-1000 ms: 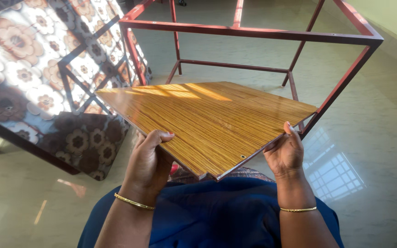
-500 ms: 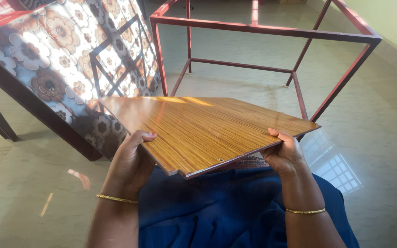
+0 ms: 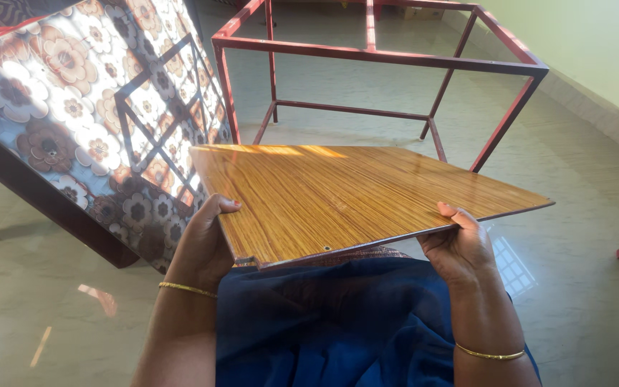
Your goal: The person assembles a metal-framed furniture piece by inserting a wooden shelf into the frame, adjusting its position, and handling a floral-patterned panel. The person uses a screwdriver to secure components.
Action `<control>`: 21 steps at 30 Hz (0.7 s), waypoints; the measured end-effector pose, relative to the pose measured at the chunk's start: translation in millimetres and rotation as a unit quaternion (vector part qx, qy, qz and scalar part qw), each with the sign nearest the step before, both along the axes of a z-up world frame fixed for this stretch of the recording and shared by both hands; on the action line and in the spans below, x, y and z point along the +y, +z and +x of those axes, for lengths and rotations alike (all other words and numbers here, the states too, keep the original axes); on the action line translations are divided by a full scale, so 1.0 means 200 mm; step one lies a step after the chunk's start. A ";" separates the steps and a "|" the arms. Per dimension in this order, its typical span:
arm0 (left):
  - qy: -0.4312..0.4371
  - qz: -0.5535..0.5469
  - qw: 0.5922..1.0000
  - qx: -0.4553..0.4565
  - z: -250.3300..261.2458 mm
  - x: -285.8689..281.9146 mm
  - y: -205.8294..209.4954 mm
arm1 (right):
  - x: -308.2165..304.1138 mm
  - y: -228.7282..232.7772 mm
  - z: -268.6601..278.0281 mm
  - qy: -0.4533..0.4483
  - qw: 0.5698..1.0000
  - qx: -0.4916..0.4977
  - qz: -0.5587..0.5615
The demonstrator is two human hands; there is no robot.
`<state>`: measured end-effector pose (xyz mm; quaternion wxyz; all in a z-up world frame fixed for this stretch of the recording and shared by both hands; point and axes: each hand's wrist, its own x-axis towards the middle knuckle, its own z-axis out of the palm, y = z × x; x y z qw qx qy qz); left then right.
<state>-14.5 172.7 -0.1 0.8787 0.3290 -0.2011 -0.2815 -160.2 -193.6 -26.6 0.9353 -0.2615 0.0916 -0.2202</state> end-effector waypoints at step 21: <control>-0.028 0.130 0.990 -0.051 0.42 -0.07 0.16 | 0.14 -0.01 -0.04 -0.092 0.986 0.029 0.134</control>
